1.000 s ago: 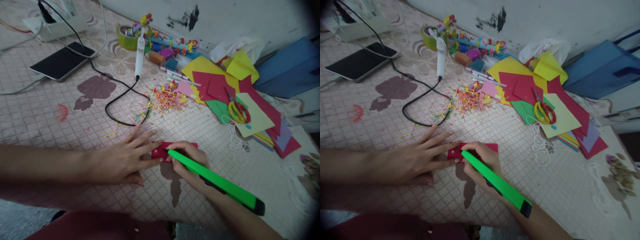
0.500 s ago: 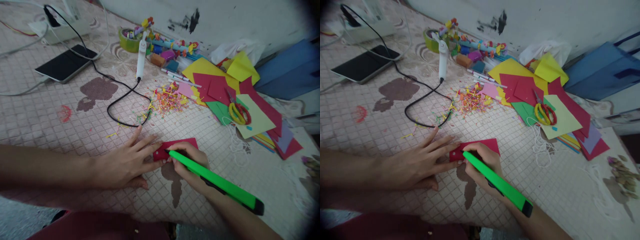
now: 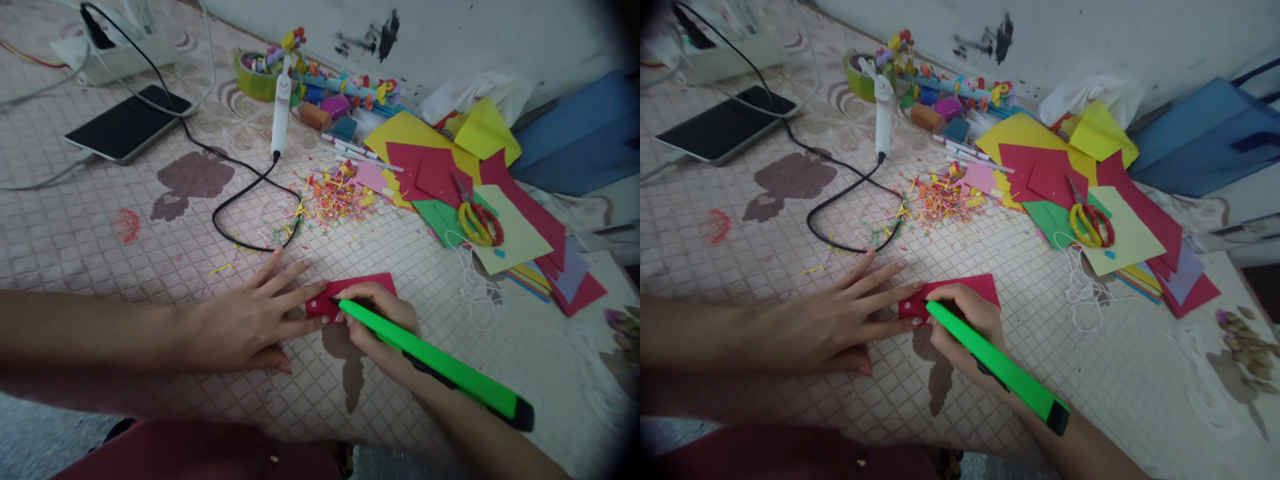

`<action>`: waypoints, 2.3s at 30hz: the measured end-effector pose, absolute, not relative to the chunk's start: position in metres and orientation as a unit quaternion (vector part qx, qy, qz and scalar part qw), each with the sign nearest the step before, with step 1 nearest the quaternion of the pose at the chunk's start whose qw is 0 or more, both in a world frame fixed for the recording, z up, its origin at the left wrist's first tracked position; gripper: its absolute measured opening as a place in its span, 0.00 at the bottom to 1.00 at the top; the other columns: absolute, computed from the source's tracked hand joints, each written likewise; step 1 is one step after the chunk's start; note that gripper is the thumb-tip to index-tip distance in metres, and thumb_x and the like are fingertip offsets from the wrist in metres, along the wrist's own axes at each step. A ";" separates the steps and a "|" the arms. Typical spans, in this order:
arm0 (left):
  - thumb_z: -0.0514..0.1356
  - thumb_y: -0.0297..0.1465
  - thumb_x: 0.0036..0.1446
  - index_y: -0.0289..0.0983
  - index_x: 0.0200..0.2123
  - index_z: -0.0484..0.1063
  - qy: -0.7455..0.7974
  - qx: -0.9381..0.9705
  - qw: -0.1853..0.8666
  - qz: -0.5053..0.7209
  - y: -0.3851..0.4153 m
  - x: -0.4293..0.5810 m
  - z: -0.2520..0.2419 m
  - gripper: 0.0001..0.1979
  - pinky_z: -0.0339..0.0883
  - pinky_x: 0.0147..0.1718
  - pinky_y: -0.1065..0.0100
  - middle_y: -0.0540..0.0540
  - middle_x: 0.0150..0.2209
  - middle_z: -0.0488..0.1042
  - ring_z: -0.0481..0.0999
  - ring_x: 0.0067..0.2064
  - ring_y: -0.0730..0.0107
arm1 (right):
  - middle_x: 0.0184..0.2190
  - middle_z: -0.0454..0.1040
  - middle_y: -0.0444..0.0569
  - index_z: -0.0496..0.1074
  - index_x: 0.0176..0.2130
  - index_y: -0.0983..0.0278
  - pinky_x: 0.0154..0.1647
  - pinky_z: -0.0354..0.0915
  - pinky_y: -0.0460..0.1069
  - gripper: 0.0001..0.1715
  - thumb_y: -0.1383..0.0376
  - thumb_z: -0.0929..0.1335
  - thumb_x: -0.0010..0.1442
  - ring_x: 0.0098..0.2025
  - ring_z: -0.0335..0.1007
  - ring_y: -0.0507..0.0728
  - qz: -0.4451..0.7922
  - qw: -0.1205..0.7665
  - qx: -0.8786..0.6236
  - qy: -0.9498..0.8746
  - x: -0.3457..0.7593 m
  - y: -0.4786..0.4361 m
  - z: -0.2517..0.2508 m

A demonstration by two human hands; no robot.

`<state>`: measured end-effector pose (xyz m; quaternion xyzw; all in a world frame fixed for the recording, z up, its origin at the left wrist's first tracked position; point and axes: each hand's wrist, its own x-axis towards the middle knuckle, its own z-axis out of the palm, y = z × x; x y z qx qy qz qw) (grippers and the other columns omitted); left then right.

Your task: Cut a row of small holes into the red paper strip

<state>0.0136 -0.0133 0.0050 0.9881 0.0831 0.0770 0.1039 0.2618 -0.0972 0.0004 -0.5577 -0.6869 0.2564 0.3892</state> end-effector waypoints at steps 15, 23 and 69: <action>0.68 0.44 0.62 0.44 0.69 0.63 0.072 0.987 0.111 0.091 -0.012 0.013 0.006 0.35 0.44 0.66 0.27 0.34 0.70 0.61 0.57 0.72 0.34 | 0.32 0.80 0.38 0.75 0.43 0.57 0.32 0.71 0.43 0.19 0.75 0.68 0.53 0.30 0.76 0.49 0.270 0.394 -0.559 -0.678 0.260 -0.095 0.006; 0.68 0.49 0.59 0.44 0.68 0.65 0.086 0.988 0.077 0.106 -0.016 0.015 0.004 0.38 0.38 0.68 0.27 0.36 0.68 0.64 0.60 0.70 0.32 | 0.28 0.79 0.38 0.75 0.40 0.58 0.27 0.69 0.43 0.14 0.73 0.67 0.54 0.26 0.76 0.49 0.258 0.396 -0.580 -0.664 0.253 -0.095 0.014; 0.65 0.46 0.64 0.44 0.67 0.66 0.066 0.985 0.130 0.090 -0.009 0.015 0.003 0.31 0.41 0.68 0.27 0.36 0.71 0.60 0.52 0.74 0.34 | 0.30 0.80 0.39 0.75 0.42 0.57 0.31 0.70 0.45 0.18 0.74 0.67 0.53 0.28 0.76 0.50 0.249 0.392 -0.569 -0.679 0.257 -0.097 0.011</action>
